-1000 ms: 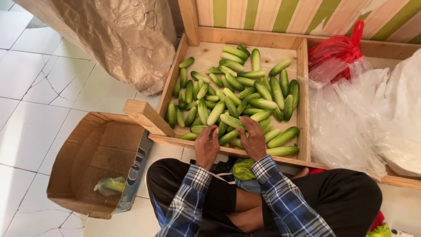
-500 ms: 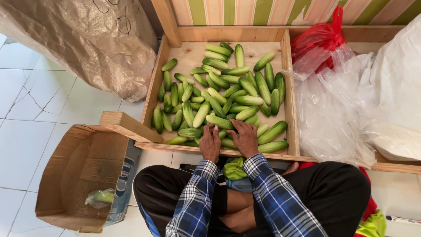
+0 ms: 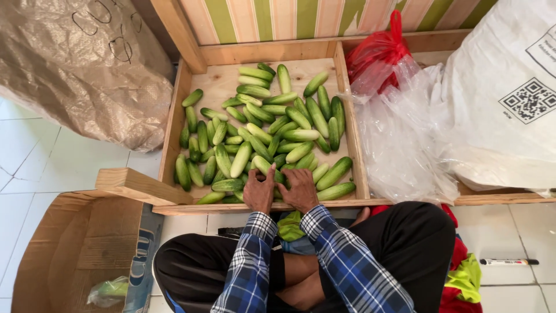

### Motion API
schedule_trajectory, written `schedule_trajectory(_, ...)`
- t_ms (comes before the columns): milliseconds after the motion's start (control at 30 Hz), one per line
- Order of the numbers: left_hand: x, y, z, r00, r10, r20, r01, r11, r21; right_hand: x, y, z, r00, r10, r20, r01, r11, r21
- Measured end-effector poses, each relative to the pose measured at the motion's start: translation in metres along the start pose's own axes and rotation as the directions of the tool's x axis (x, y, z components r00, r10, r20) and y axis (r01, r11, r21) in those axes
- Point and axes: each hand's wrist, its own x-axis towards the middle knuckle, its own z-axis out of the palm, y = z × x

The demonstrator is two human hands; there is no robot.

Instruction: Packaging cucumbers by wiping them with a cloth and placing them into individual plastic bags

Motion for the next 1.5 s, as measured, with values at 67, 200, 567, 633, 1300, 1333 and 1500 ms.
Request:
schedule_trajectory(67, -0.003, 0.003, -0.003, 0.999, -0.019, 0.027, 0.02, 1.0, -0.021, 0.0, -0.001, -0.003, 1.0, -0.01, -0.007, 0.01, 1.0, -0.001)
schedule_trajectory(200, -0.002, 0.005, -0.007, 0.995, -0.077, 0.066, 0.083, 0.993, -0.082, 0.0, -0.005, -0.006, 0.999, -0.046, -0.002, 0.046, 0.998, 0.032)
schedule_trajectory(567, 0.011, -0.027, -0.012, 0.99, 0.016, 0.139, 0.095, 0.656, -0.749, -0.033, -0.052, -0.071, 0.985, 0.171, 0.033, -0.17, 0.985, -0.035)
schedule_trajectory(633, 0.011, -0.035, -0.015, 0.984, 0.019, 0.175, 0.135, 0.552, -0.823, -0.046, -0.073, -0.092, 0.964, 0.266, 0.031, -0.261, 0.958, -0.118)
schedule_trajectory(1300, -0.051, -0.008, -0.044, 0.959, 0.079, 0.273, 0.273, 0.005, -0.962, -0.132, -0.041, -0.001, 0.789, 0.429, 0.439, -0.26, 0.882, -0.394)
schedule_trajectory(1333, -0.058, 0.001, -0.056, 0.959, 0.079, 0.272, 0.272, 0.008, -0.962, -0.135, -0.032, 0.001, 0.789, 0.429, 0.44, -0.261, 0.882, -0.392)
schedule_trajectory(1500, -0.074, 0.024, -0.096, 0.978, 0.014, 0.207, 0.207, 0.01, -0.978, -0.084, -0.066, -0.086, 0.818, 0.531, 0.22, -0.575, 0.745, 0.338)
